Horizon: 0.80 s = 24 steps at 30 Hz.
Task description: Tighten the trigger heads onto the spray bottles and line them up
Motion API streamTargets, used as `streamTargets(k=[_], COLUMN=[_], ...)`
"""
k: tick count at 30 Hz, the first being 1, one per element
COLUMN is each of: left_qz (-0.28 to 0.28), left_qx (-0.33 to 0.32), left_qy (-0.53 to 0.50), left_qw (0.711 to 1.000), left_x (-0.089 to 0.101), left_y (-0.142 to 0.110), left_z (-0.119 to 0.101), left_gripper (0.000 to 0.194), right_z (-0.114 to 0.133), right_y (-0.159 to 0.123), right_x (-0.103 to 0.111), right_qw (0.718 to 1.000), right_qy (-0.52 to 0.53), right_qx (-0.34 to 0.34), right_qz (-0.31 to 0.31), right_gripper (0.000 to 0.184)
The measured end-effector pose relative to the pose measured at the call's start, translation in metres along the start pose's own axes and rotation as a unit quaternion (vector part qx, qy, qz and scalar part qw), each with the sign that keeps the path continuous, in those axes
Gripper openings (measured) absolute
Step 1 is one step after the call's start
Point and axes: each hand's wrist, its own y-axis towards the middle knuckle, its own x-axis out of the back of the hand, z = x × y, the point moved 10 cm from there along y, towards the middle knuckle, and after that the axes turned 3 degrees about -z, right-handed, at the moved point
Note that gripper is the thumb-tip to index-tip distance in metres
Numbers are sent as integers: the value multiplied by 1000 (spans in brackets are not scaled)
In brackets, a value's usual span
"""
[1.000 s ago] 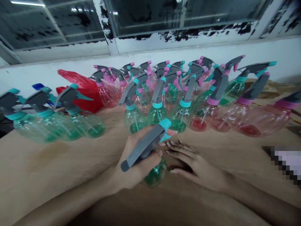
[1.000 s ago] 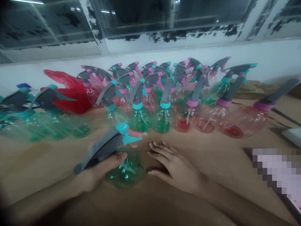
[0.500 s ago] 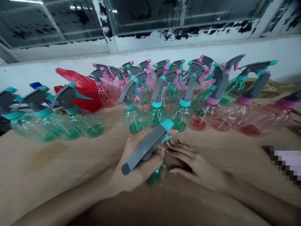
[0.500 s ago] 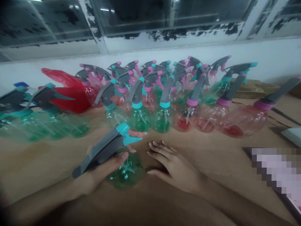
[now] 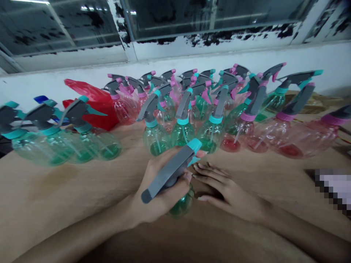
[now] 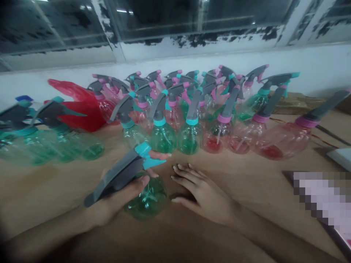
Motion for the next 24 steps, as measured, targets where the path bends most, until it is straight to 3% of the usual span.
streamTargets(k=[24], left_qz=[-3], left_qx=[-2], left_qy=[2], left_qw=[1000], left_x=[2], left_y=[1], left_z=[-1], left_gripper=[32], right_z=[1], right_y=[0], right_x=[0], right_qw=[1000], right_qy=[-1], right_qx=[-3], right_qz=[6], right_gripper=[55])
